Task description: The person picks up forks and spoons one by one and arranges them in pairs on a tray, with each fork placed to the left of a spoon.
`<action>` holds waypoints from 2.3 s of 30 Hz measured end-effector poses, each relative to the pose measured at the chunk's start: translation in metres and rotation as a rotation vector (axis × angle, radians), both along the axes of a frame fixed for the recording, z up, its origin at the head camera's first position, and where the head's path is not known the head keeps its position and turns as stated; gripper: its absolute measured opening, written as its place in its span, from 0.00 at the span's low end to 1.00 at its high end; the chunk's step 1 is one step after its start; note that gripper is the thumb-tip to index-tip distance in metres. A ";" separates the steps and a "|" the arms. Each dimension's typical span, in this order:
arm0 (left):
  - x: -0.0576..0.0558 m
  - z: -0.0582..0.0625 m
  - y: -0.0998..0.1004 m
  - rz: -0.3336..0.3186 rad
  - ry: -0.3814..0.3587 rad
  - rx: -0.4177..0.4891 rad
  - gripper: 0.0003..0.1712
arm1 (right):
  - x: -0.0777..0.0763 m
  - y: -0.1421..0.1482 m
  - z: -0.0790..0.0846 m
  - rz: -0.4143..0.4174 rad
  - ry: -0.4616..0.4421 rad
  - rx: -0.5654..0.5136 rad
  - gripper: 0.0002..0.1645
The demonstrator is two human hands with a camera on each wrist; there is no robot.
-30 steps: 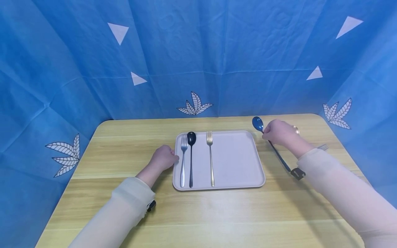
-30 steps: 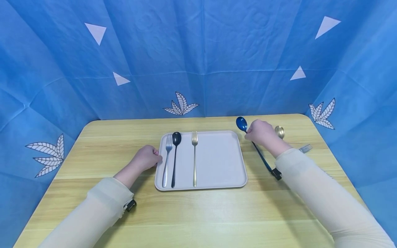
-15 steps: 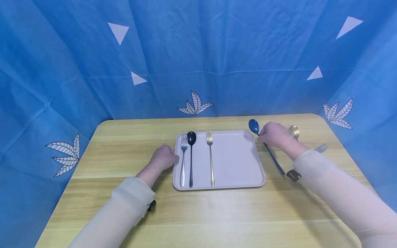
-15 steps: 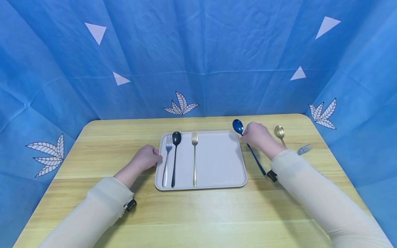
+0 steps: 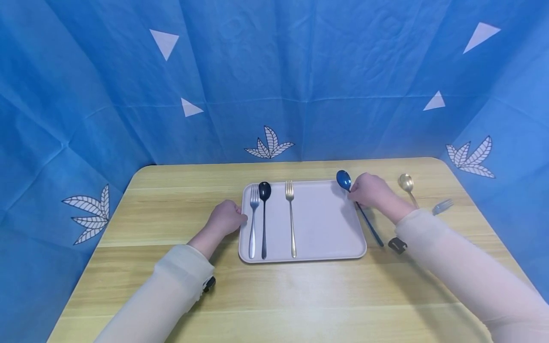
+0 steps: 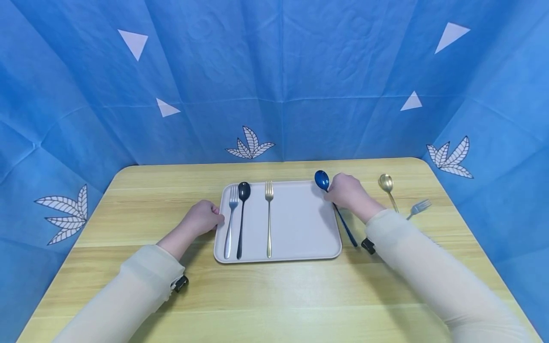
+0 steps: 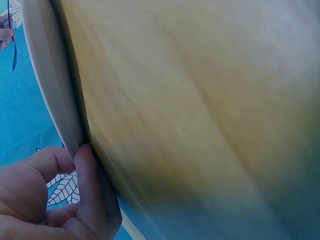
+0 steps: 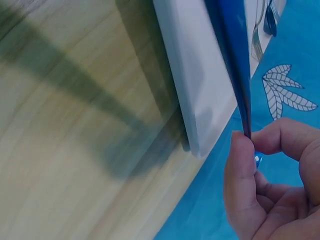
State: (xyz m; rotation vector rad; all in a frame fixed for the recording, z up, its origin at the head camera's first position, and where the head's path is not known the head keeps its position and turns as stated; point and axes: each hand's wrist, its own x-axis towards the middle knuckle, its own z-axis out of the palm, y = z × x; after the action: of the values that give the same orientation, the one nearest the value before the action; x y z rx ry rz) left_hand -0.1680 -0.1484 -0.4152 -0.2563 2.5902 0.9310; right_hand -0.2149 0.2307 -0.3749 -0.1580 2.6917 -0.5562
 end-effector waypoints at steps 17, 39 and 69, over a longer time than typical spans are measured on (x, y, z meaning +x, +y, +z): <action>0.000 -0.002 -0.001 -0.001 -0.005 0.003 0.17 | 0.002 -0.022 -0.010 -0.017 0.003 0.003 0.21; -0.003 -0.006 -0.003 -0.003 -0.008 0.016 0.16 | 0.000 -0.056 -0.023 -0.084 -0.049 -0.047 0.23; -0.004 -0.008 -0.003 -0.009 0.002 0.005 0.17 | 0.005 -0.090 -0.029 -0.091 -0.002 -0.012 0.14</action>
State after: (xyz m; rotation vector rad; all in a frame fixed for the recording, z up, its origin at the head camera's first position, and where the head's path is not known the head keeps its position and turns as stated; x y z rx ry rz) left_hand -0.1721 -0.1511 -0.4231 -0.2422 2.5884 0.9347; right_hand -0.2102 0.1409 -0.4037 -0.0387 2.7046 -0.5992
